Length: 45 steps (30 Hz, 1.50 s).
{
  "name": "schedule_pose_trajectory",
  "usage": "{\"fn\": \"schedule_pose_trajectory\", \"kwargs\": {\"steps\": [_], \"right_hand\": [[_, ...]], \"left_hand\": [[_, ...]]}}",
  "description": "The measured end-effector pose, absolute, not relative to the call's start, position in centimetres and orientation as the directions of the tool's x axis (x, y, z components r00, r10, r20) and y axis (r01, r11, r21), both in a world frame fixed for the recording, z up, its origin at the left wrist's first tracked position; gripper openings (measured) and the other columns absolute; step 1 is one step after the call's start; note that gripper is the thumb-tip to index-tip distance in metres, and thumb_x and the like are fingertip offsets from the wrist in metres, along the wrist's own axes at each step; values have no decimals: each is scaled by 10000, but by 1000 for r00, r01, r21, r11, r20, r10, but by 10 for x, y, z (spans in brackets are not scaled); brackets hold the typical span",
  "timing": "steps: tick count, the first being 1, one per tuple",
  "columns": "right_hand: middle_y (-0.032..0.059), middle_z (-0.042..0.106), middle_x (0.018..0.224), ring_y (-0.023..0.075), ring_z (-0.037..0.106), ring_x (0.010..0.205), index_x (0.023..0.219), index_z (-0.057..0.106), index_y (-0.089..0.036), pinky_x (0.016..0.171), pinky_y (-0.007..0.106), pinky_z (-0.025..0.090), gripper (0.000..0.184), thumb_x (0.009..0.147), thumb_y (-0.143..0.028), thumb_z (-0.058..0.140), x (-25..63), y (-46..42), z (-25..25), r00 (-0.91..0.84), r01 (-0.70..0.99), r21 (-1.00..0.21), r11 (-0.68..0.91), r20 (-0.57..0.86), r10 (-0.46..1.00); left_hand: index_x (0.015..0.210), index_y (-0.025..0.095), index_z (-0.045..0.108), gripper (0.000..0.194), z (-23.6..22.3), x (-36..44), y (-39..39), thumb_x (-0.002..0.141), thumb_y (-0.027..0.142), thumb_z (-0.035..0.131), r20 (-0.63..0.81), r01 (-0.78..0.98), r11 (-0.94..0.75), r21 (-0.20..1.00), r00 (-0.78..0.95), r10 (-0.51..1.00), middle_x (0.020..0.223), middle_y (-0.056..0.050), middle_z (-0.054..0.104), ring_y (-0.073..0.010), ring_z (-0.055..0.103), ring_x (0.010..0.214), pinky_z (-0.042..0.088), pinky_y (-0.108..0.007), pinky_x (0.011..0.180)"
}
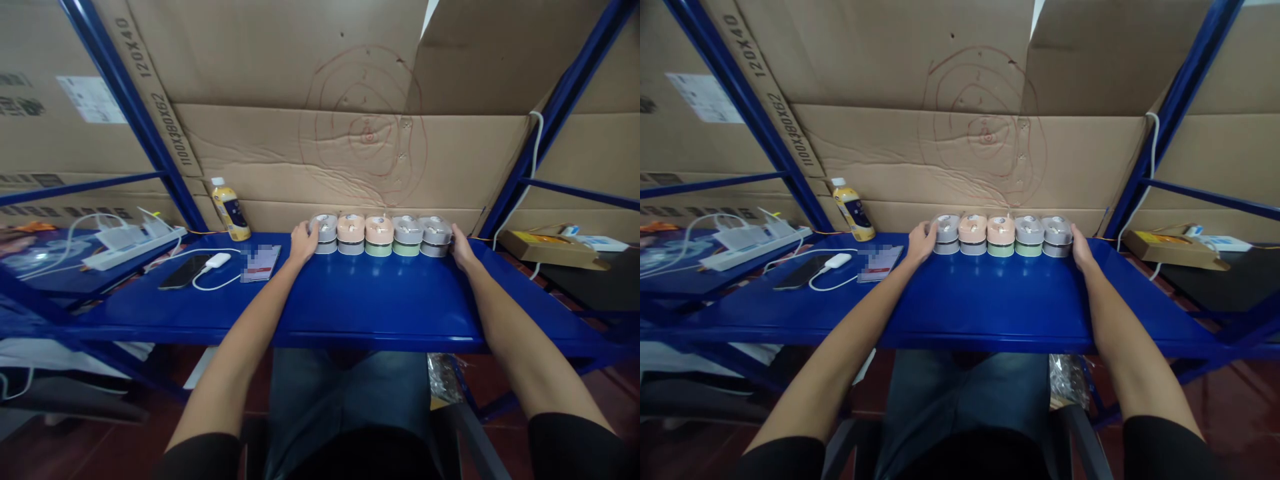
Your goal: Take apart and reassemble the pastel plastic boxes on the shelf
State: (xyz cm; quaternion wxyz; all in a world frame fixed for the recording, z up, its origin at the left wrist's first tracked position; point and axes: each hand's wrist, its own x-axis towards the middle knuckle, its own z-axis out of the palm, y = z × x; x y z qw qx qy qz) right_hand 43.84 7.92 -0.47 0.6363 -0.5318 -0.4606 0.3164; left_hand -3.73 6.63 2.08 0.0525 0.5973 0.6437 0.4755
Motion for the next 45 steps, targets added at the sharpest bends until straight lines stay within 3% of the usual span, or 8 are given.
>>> {"fn": "schedule_pose_trajectory", "kwargs": {"steps": [11,18,25,32,35,37,41,45], "right_hand": [[102,684,1471,319,629,1369,1346,651,-267,1175,499,484,681,817,-691,715,385,80,-10,167,356,-889,287,363,917],[315,465,1618,451,468,1503,1610,349,-64,1225,557,404,1270,621,-645,894,341,70,2,364,645,-752,134,456,812],[266,606,1507,442,574,1408,1566,445,-100,1180,546,448,1059,708,-581,838,336,59,13,380,723,-686,79,491,784],[226,671,1396,408,636,1306,1481,543,-135,1144,531,493,949,719,-616,839,367,45,39,552,547,-814,193,525,648],[167,700,1329,365,663,1241,1411,598,-200,1097,498,532,817,746,-624,813,367,28,53,343,452,-776,440,607,717],[123,720,1284,355,676,1208,1365,635,-245,1078,491,544,748,740,-607,828,354,12,57,56,378,-768,516,576,816],[72,730,1252,341,697,1170,1396,618,-266,1093,521,533,762,727,-520,882,310,-17,49,-461,321,-789,524,354,814],[93,689,1367,330,658,1275,1464,551,-254,1149,513,499,879,694,-450,928,282,-26,32,-652,316,-786,531,226,723]], "left_hand": [[1329,73,682,482,29,-98,60,1037,404,490,464,717,-81,692,-357,810,1376,-234,721,-348,657,1330,462,-444,1164],[1393,78,644,520,30,-110,55,1047,419,460,439,703,-52,710,-383,813,1417,-227,701,-354,628,1378,434,-458,1202],[1483,52,525,595,30,-102,45,1024,431,504,492,722,-66,689,-399,774,1464,-282,616,-401,550,1441,394,-518,1242],[1226,148,633,312,48,-61,9,982,324,551,789,772,-476,422,-54,612,1306,-194,637,-339,620,1274,473,-483,1159],[1134,181,665,277,48,-36,-8,971,398,610,712,659,-593,463,121,692,1166,-136,691,-288,678,1096,547,-469,1048],[1277,181,631,490,41,-23,-16,889,459,743,614,488,-643,590,246,750,1189,-141,701,-277,706,1059,588,-458,984],[1598,226,387,1147,18,-12,-25,641,466,971,423,278,-580,766,462,779,1474,-227,592,-364,654,1328,537,-549,1113],[1615,208,381,1224,5,-12,-29,594,484,998,341,289,-564,774,560,755,1524,-243,579,-410,557,1457,432,-603,1217]]}}
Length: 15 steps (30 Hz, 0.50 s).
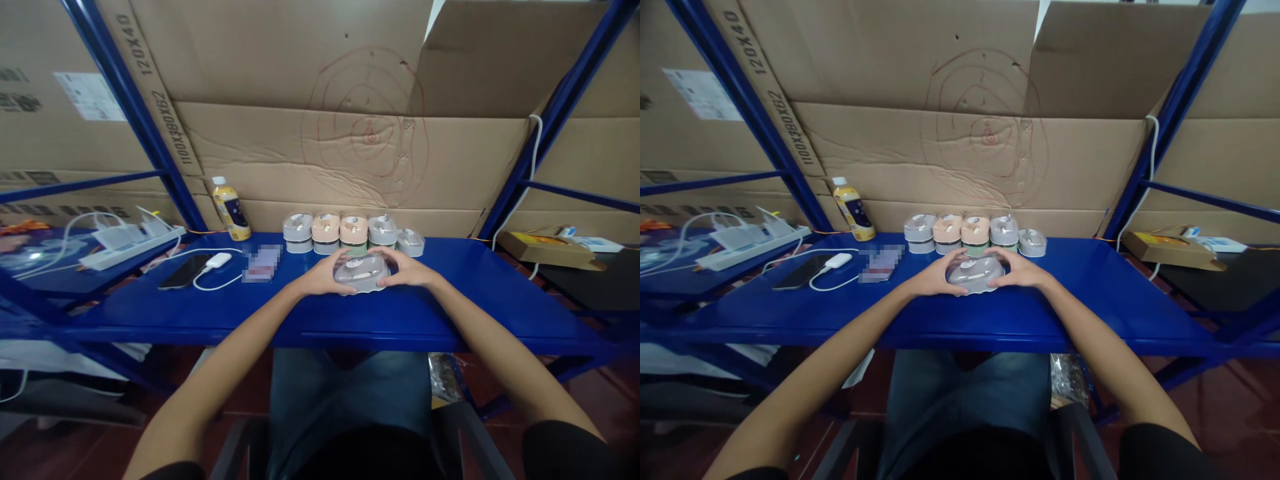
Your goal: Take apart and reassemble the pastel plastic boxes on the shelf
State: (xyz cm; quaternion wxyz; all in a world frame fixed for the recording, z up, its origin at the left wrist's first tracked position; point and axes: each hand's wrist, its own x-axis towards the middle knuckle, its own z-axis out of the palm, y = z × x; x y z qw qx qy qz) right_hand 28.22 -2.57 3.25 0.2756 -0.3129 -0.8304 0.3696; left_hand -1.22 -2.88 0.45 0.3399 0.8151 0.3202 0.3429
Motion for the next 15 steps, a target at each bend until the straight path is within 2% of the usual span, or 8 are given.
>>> {"fn": "schedule_pose_trajectory", "kwargs": {"steps": [4,7,10,15], "right_hand": [[109,657,1437,341,623,1351,1528,477,-248,1195,535,465,983,684,-449,938,284,-22,23,-705,356,-752,555,173,688],[138,584,1546,398,557,1431,1554,486,-245,1234,574,422,1073,636,-529,962,283,-23,21,-710,440,-641,629,180,681],[161,547,1582,444,528,1447,1602,465,-262,1223,609,427,1170,608,-631,961,270,-29,21,-665,512,-514,688,270,696],[153,664,1431,438,620,1317,1562,530,-288,1135,636,487,1034,693,-727,876,250,-37,21,-638,563,-382,733,363,679]], "left_hand": [[1605,183,390,1211,3,-12,-31,598,493,987,362,367,-624,690,571,737,1436,-219,647,-410,622,1374,470,-588,1177],[1602,209,402,1223,4,-8,-34,581,531,993,375,461,-648,606,553,744,1419,-196,656,-433,621,1357,480,-598,1155],[1600,227,407,1190,4,-1,-37,609,563,974,388,466,-669,579,564,729,1435,-179,648,-433,627,1347,497,-571,1142],[1625,241,351,1184,2,3,-39,652,550,951,393,422,-682,598,588,707,1425,-172,650,-414,642,1330,509,-548,1126]]}}
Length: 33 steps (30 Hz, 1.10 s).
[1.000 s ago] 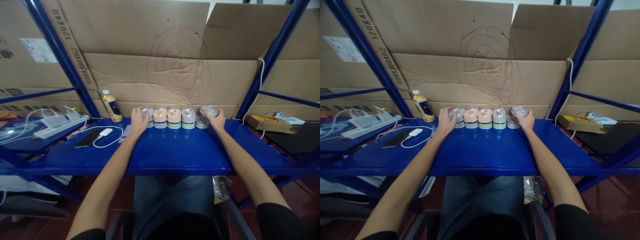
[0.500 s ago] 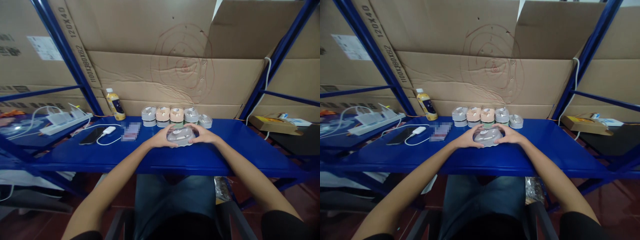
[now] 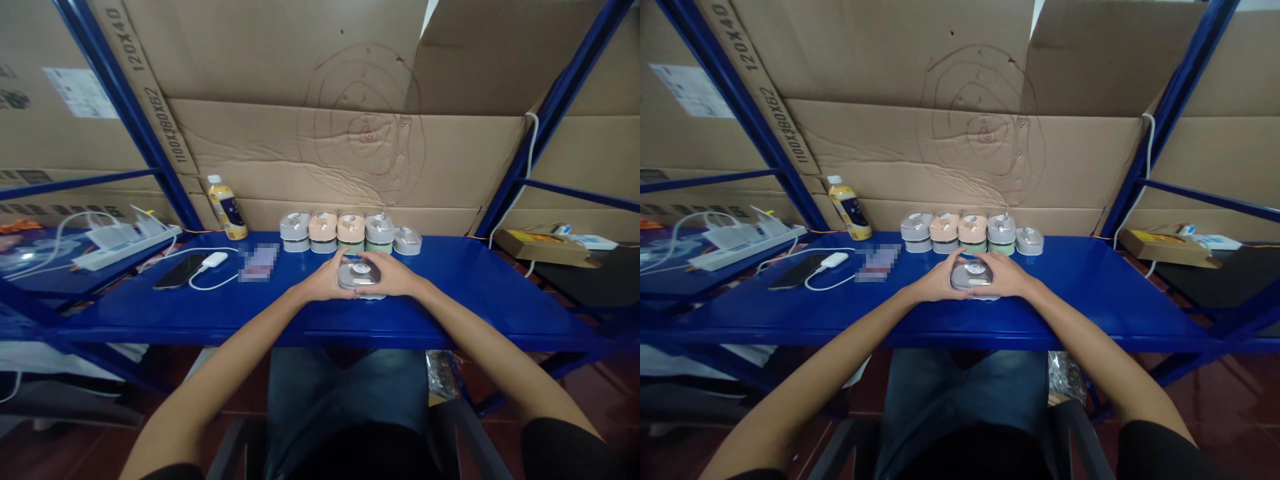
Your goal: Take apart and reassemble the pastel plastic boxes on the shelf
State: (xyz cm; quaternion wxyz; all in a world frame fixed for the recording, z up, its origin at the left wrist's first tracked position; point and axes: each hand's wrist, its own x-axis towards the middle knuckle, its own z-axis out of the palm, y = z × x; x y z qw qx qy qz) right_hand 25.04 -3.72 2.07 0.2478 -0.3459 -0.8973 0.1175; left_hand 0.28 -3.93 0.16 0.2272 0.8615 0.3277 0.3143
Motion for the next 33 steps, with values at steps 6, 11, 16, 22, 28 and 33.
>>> {"fn": "schedule_pose_trajectory", "kwargs": {"steps": [6,11,16,22,28,33], "right_hand": [[114,741,1254,337,703,1121,1464,606,-269,1028,547,556,748,862,-692,742,286,-23,28,-523,515,-519,682,440,730],[77,770,1012,281,717,863,1357,674,-259,883,504,587,641,913,-720,664,323,-6,33,-416,612,-593,523,322,851],[49,755,885,270,712,807,1295,709,-258,871,496,589,630,891,-742,679,335,1,32,-437,643,-607,466,209,875],[91,787,1019,293,734,867,1301,717,-266,847,498,608,668,793,-685,824,339,2,34,-465,687,-571,450,130,875],[91,785,1041,316,737,921,1305,738,-239,870,513,621,733,699,-617,903,341,3,32,-491,690,-548,472,125,862],[101,776,1096,347,730,1004,1305,749,-246,930,537,601,752,664,-599,926,339,2,33,-478,710,-543,448,95,873]], "left_hand": [[1609,235,436,1044,1,-7,-39,737,582,892,394,498,-686,530,571,720,1433,-177,605,-402,602,1348,466,-574,1174],[1237,272,796,451,5,-9,-41,866,527,782,372,486,-721,494,631,680,1351,-132,600,-352,624,1303,466,-533,1192],[1158,256,832,393,6,-8,-39,946,546,672,393,482,-722,497,617,682,1357,-141,630,-371,547,1410,469,-530,1187],[1120,219,820,442,15,-40,-20,966,572,604,454,592,-631,501,440,774,1346,-154,629,-348,615,1331,476,-529,1182],[960,210,820,385,17,-68,-6,896,556,662,359,747,-491,449,352,864,1148,-131,672,-330,685,1134,513,-513,1121],[941,209,807,382,14,-70,-3,863,565,694,287,788,-453,417,359,888,1069,-131,681,-329,694,1050,538,-520,1074]]}}
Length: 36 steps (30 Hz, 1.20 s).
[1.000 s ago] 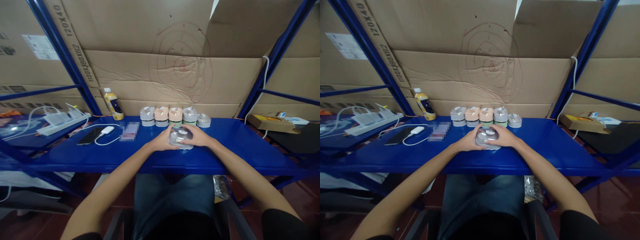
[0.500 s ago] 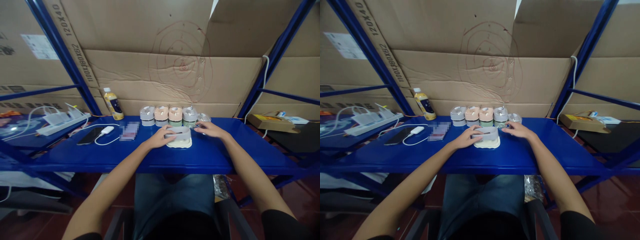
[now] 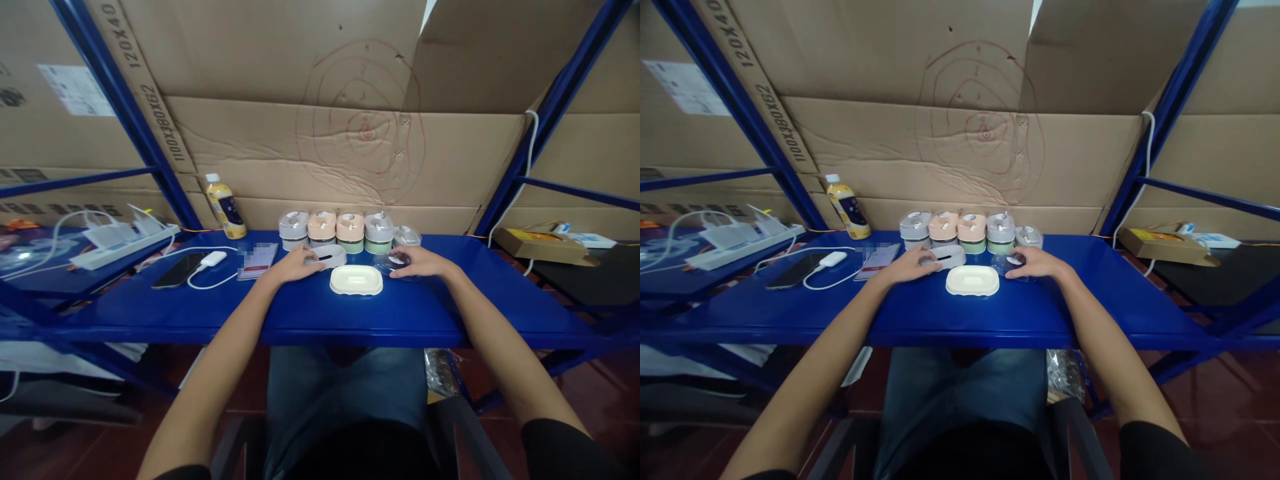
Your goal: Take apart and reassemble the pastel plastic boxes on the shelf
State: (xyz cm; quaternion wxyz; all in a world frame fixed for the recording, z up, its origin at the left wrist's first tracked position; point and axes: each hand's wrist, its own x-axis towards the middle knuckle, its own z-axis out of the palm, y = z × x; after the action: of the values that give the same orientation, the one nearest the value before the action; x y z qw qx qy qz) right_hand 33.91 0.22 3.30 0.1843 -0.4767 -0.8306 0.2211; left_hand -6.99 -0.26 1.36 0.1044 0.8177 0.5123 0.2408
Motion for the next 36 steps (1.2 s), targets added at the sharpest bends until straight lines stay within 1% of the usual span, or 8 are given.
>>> {"fn": "schedule_pose_trajectory", "kwargs": {"steps": [3,8,12,19,23,28,31,36], "right_hand": [[105,775,1111,342,724,1005,1284,759,-247,935,523,592,743,654,-602,931,338,1,35,-467,705,-557,439,102,878],[103,787,1123,317,733,965,1251,760,-234,919,508,602,684,728,-661,870,338,-2,39,-414,694,-579,427,165,895],[96,795,1070,302,746,937,1276,752,-226,913,493,617,672,772,-662,841,337,-4,42,-347,691,-586,424,245,905],[112,780,1136,308,741,983,1353,724,-226,942,524,613,711,780,-631,841,328,-6,38,-337,665,-557,498,371,865],[132,763,1235,334,723,1092,1385,710,-209,986,524,589,773,746,-617,858,312,-15,39,-458,597,-517,613,408,790],[127,735,1297,334,698,1156,1442,681,-235,1040,525,553,806,751,-610,857,278,-29,36,-617,528,-385,757,439,653],[128,718,1294,338,690,1165,1473,660,-251,1045,530,551,818,766,-616,848,264,-33,30,-647,546,-335,768,414,641],[166,681,1340,357,685,1202,1511,629,-213,1078,537,541,857,796,-647,816,258,-34,20,-655,560,-325,762,390,647]], "left_hand": [[967,212,793,378,16,-68,-6,893,559,663,332,756,-483,442,362,871,1179,-140,679,-322,692,1095,530,-518,1098],[1053,222,796,398,19,-44,-26,931,571,649,446,611,-659,440,488,750,1400,-156,604,-339,583,1379,456,-507,1204],[1081,210,796,421,16,-18,-42,911,587,714,426,546,-720,429,580,694,1470,-146,550,-345,589,1378,432,-520,1229],[1115,232,754,390,10,-7,-48,886,547,776,408,519,-739,428,619,671,1478,-120,537,-357,565,1409,436,-520,1226],[1321,220,622,634,6,-3,-46,820,536,848,426,506,-728,462,594,683,1400,-140,613,-358,607,1344,481,-534,1173],[1442,189,465,1019,-5,1,-38,648,595,960,420,477,-637,606,487,765,1463,-212,594,-428,609,1346,507,-591,1117],[1478,189,415,1125,-11,2,-35,599,593,988,392,432,-603,671,484,782,1446,-222,613,-428,626,1335,503,-595,1116],[1546,202,341,1192,-15,4,-34,611,555,991,362,396,-582,710,504,784,1428,-216,652,-417,629,1350,472,-601,1144]]}}
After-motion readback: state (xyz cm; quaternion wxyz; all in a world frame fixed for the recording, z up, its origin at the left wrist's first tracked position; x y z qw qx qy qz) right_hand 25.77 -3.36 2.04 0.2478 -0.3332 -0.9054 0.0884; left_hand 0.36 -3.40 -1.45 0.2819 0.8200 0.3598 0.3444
